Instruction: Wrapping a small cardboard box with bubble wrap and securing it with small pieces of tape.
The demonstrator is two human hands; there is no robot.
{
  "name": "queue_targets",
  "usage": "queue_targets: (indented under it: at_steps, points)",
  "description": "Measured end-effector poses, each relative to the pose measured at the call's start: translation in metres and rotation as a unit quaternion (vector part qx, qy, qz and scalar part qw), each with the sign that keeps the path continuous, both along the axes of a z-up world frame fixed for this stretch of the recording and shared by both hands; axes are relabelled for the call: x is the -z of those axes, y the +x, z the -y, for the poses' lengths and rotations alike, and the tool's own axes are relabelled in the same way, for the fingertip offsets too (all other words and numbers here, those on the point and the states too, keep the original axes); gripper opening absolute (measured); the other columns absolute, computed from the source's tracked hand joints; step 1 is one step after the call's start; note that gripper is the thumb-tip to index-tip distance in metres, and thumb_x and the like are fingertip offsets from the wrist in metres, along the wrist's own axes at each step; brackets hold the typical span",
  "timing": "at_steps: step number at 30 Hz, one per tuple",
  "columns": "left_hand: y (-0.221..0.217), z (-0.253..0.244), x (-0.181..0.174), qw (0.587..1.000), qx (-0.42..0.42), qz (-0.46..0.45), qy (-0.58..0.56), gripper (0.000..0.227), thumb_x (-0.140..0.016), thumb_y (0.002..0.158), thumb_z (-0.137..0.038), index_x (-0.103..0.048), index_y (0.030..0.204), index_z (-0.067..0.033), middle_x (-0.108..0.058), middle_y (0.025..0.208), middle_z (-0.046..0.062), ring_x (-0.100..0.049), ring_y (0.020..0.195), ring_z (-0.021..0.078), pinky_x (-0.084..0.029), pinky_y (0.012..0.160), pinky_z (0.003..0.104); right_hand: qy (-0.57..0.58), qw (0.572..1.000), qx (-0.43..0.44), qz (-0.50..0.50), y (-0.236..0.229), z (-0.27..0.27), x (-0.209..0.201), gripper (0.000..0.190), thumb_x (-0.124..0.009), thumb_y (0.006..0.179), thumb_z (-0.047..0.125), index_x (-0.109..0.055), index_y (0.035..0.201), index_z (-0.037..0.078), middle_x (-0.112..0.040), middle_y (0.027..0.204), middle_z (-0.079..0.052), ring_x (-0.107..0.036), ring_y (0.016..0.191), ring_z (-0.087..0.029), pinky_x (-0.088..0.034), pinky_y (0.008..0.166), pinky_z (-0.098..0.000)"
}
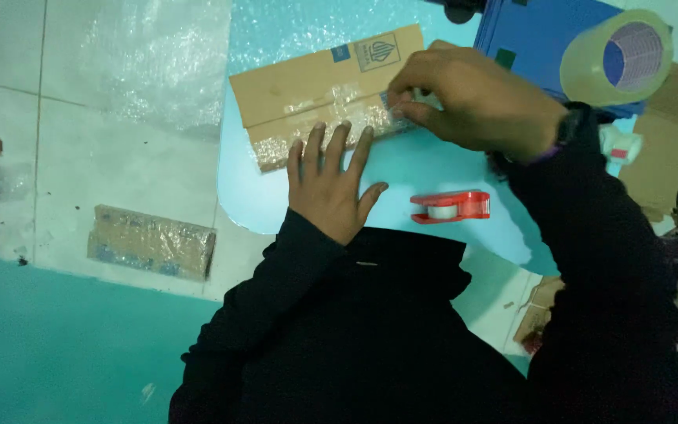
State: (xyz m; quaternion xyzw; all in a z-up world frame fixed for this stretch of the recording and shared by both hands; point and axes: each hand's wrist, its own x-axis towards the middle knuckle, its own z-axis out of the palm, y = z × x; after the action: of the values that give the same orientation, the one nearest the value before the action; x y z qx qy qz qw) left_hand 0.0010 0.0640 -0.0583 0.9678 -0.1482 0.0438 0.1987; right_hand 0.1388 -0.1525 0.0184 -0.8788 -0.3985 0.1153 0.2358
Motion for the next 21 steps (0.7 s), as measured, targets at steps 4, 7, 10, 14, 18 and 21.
queue_targets:
  at_steps: [4,7,10,14,18,21]
  points:
    - [0.000,0.001,0.003,1.000,-0.008,-0.018,-0.004,0.067,-0.065,0.099,-0.056,-0.052,0.151,-0.0155,-0.043,0.153,0.017,-0.031,0.146,0.0428,-0.022,0.119,0.065,-0.034,0.998,-0.014,-0.053,0.015,-0.022,0.015,0.017,-0.066,0.100,0.019,-0.073,0.108,0.006,-0.071,0.103,-0.012,-0.063,0.101,-0.032,-0.052,0.085,-0.0451]
    - [0.002,0.003,0.006,1.000,-0.011,-0.027,-0.003,0.066,-0.065,0.098,-0.057,-0.053,0.149,-0.0160,-0.041,0.151,0.018,-0.030,0.145,0.0433,-0.020,0.119,0.065,-0.069,0.996,-0.027,-0.057,0.020,-0.036,0.022,0.017,-0.063,0.101,0.020,-0.074,0.105,0.007,-0.071,0.099,-0.010,-0.062,0.100,-0.031,-0.051,0.086,-0.0457]
    - [0.001,0.004,0.007,0.999,-0.013,-0.033,-0.006,0.065,-0.064,0.099,-0.057,-0.054,0.150,-0.0175,-0.040,0.152,0.018,-0.028,0.146,0.0426,-0.019,0.119,0.065,-0.117,0.991,-0.048,-0.045,0.023,-0.049,0.026,0.020,-0.060,0.104,0.024,-0.074,0.102,0.009,-0.071,0.095,-0.008,-0.061,0.098,-0.029,-0.050,0.087,-0.0464]
    - [0.000,0.003,0.016,1.000,-0.014,-0.025,-0.013,0.065,-0.064,0.099,-0.057,-0.053,0.151,-0.0188,-0.037,0.154,0.021,-0.026,0.147,0.0425,-0.018,0.121,0.064,-0.167,0.983,-0.068,-0.037,0.023,-0.060,0.024,0.024,-0.056,0.105,0.027,-0.075,0.100,0.013,-0.072,0.091,-0.004,-0.059,0.096,-0.027,-0.046,0.090,-0.0472]
    - [0.000,0.003,0.014,1.000,-0.018,-0.014,-0.015,0.066,-0.064,0.099,-0.057,-0.052,0.153,-0.0196,-0.035,0.158,0.021,-0.026,0.149,0.0411,-0.018,0.122,0.062,-0.153,0.985,-0.072,-0.039,0.024,-0.063,0.028,0.024,-0.057,0.104,0.030,-0.075,0.100,0.014,-0.072,0.092,-0.002,-0.058,0.098,-0.026,-0.044,0.093,-0.0471]
    - [0.001,0.004,0.016,0.999,-0.015,-0.016,-0.023,0.067,-0.065,0.097,-0.058,-0.052,0.151,-0.0193,-0.035,0.156,0.023,-0.026,0.147,0.0425,-0.018,0.119,0.064,-0.153,0.985,-0.073,-0.034,0.026,-0.064,0.035,0.025,-0.057,0.104,0.029,-0.076,0.102,0.014,-0.071,0.093,-0.002,-0.058,0.099,-0.026,-0.042,0.096,-0.0469]
